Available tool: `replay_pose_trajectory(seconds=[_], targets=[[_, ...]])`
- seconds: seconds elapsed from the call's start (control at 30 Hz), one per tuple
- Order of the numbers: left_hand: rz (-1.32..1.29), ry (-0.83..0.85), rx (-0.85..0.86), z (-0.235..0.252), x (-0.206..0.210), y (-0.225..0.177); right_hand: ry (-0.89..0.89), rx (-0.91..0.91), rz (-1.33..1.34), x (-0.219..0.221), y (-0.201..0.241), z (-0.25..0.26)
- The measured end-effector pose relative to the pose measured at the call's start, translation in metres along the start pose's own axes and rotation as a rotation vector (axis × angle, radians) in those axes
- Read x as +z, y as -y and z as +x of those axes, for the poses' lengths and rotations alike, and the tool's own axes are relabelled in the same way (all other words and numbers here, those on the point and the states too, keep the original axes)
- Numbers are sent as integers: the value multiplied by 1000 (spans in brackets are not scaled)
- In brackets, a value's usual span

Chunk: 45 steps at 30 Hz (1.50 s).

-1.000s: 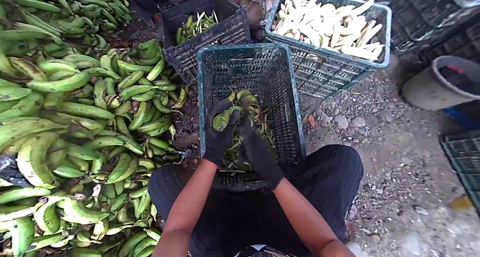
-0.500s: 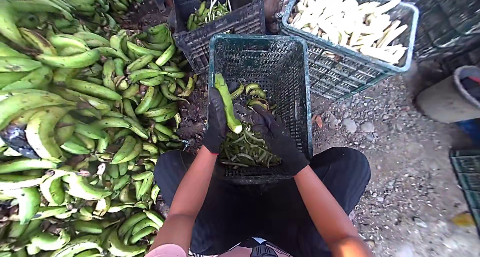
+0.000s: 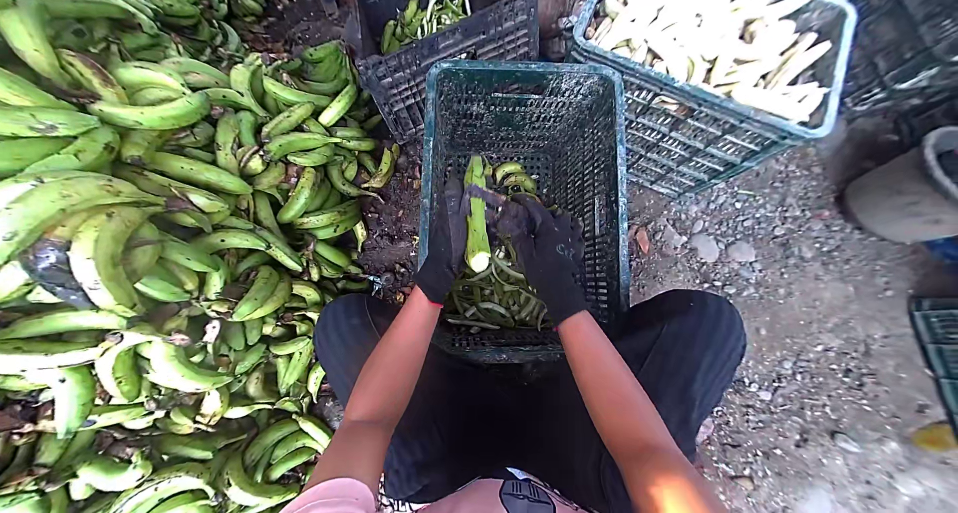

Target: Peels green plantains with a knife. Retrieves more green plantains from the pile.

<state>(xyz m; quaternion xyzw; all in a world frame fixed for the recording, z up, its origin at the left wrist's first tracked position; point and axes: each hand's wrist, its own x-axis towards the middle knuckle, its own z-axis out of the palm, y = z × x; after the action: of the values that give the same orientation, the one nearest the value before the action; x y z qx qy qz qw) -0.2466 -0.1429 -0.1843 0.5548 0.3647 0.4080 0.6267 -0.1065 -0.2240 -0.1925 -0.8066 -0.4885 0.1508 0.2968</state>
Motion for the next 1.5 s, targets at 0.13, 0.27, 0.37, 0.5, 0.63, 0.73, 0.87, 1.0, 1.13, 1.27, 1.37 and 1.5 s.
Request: replay_pose_trajectory(seconds=[0.13,0.27,0.37,0.5,0.63,0.73,0.87,1.0,1.13,1.27,1.37,1.5], targets=[[138,102,-145,-17,9,4,-41,88,194,-12,-5,41],[-196,37,-20,-1,1,-7,49,8,227,-22,1,30],[-225,-112,172,7,-9,-10,95,-104,80,-13,6,-13],[-330,-193,153,14,-14,-15,-34,-237,-8,3,1,-52],[-178,28,79,-2,-6,-6,-111,-144,-10,3,0,-15],[66,125,-64,-14,5,-2,-99,19,114,-16,10,25],[-175,101,-1,-10,8,-6,-95,-56,197,-30,16,22],[-277,-241,215,2,-2,-10,-38,-172,56,-1,2,-37],[-188,-419,271,-1,-7,-13,-103,-174,24,18,-1,-67],[8,-158,62,-4,-7,-7,1,-28,-19,10,7,-22],[290,108,-48,-15,2,-6,62,95,98,-2,7,23],[138,-291,27,-8,10,-7,27,-7,159,-9,7,12]])
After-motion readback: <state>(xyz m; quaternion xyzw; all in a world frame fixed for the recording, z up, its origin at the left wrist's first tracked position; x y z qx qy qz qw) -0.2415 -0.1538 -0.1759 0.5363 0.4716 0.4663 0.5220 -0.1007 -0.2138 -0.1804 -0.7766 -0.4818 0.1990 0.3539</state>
